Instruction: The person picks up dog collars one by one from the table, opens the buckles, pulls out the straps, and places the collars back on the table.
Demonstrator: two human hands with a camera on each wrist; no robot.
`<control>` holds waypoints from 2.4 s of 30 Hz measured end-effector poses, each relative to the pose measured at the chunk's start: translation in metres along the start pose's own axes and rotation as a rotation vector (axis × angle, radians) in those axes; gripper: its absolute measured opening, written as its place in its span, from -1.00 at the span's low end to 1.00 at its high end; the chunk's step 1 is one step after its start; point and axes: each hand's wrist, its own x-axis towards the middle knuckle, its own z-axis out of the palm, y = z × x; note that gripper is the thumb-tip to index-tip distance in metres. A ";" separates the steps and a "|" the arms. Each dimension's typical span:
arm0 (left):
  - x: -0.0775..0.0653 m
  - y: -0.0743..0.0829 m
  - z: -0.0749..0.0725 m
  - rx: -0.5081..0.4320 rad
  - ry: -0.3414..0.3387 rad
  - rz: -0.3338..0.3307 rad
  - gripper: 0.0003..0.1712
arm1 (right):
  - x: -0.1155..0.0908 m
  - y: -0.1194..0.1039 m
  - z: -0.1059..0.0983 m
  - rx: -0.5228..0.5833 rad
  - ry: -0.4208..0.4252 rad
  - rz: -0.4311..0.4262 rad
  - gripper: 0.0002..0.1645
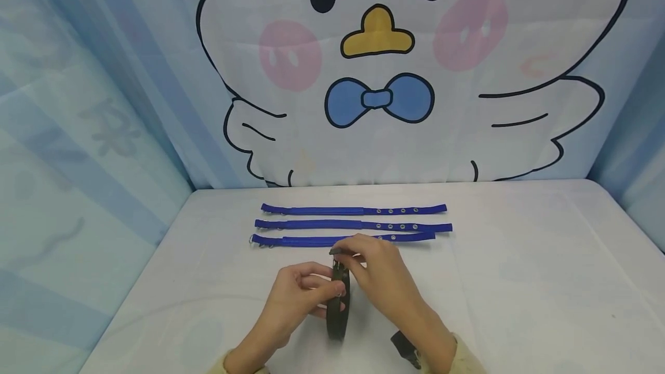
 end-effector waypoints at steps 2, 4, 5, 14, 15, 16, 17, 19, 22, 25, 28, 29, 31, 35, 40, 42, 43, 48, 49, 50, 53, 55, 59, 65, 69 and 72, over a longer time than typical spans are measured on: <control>0.000 0.000 0.000 0.003 0.000 0.002 -0.67 | 0.000 0.000 -0.001 0.020 0.021 -0.001 -0.80; 0.000 -0.001 0.001 0.005 0.000 0.001 -0.68 | 0.000 0.001 -0.002 0.044 0.031 0.005 -0.80; 0.000 -0.001 0.001 0.005 -0.001 0.001 -0.68 | 0.000 0.001 -0.002 0.056 0.031 0.011 -0.81; -0.001 -0.001 -0.001 0.035 0.009 0.002 -0.70 | 0.001 -0.001 -0.004 0.077 0.001 0.074 -0.84; -0.002 -0.001 -0.001 0.047 0.012 0.004 -0.71 | 0.001 0.000 -0.004 0.075 -0.005 0.071 -0.84; -0.002 -0.001 -0.002 0.057 0.015 0.006 -0.72 | 0.002 0.000 -0.004 0.077 -0.013 0.070 -0.84; -0.002 0.000 -0.003 0.065 0.015 0.008 -0.72 | 0.002 0.001 -0.004 0.079 -0.021 0.069 -0.84; -0.003 0.000 -0.005 0.080 0.009 0.013 -0.72 | 0.002 0.002 -0.004 0.086 -0.044 0.070 -0.86; -0.003 0.000 -0.008 0.086 -0.006 0.021 -0.71 | 0.002 0.004 -0.004 0.090 -0.076 0.080 -0.90; -0.003 -0.001 -0.010 0.092 -0.012 0.032 -0.70 | 0.002 0.005 -0.004 0.087 -0.095 0.088 -0.93; -0.003 -0.002 -0.011 0.088 -0.010 0.031 -0.71 | 0.002 0.005 -0.004 0.091 -0.108 0.093 -0.94; -0.003 -0.002 -0.011 0.084 -0.011 0.030 -0.71 | 0.002 0.005 -0.004 0.094 -0.115 0.092 -0.93; -0.002 -0.003 -0.012 0.074 -0.016 0.023 -0.72 | 0.002 0.006 -0.004 0.101 -0.129 0.087 -0.91; -0.001 -0.003 -0.012 0.072 -0.029 0.024 -0.70 | 0.000 0.008 -0.005 0.097 -0.132 0.077 -0.89; 0.000 -0.001 -0.011 0.074 -0.040 0.046 -0.66 | -0.002 0.009 -0.003 0.072 -0.074 0.045 -0.92; 0.000 -0.001 -0.012 0.079 -0.052 0.068 -0.66 | -0.002 0.009 -0.002 0.071 -0.049 0.031 -0.93; 0.000 -0.001 -0.012 0.088 -0.058 0.079 -0.66 | -0.002 0.009 -0.001 0.072 -0.037 0.024 -0.92; 0.000 0.000 -0.014 0.120 -0.086 0.117 -0.65 | -0.002 0.008 0.000 0.076 0.000 0.006 -0.91; 0.000 0.000 -0.014 0.122 -0.090 0.119 -0.66 | -0.002 0.008 0.000 0.076 0.002 0.007 -0.90; 0.000 0.000 -0.014 0.126 -0.094 0.121 -0.67 | -0.001 0.008 0.000 0.078 0.001 0.008 -0.91; 0.001 0.000 -0.015 0.141 -0.103 0.118 -0.68 | -0.001 0.008 -0.001 0.087 -0.018 0.014 -0.93; 0.001 0.000 -0.016 0.160 -0.104 0.115 -0.69 | -0.001 0.008 -0.002 0.095 -0.042 0.014 -0.94; 0.001 0.001 -0.018 0.182 -0.103 0.110 -0.69 | 0.000 0.012 -0.004 0.124 -0.122 -0.005 -0.90; 0.003 0.001 -0.022 0.157 -0.120 0.095 -0.67 | -0.003 0.022 -0.009 0.135 -0.269 0.005 -0.67; 0.004 0.001 -0.027 0.117 -0.129 0.087 -0.64 | -0.005 0.027 -0.012 0.095 -0.360 0.018 -0.54; 0.004 0.001 -0.030 0.092 -0.143 0.087 -0.63 | -0.005 0.029 -0.012 0.073 -0.386 -0.002 -0.55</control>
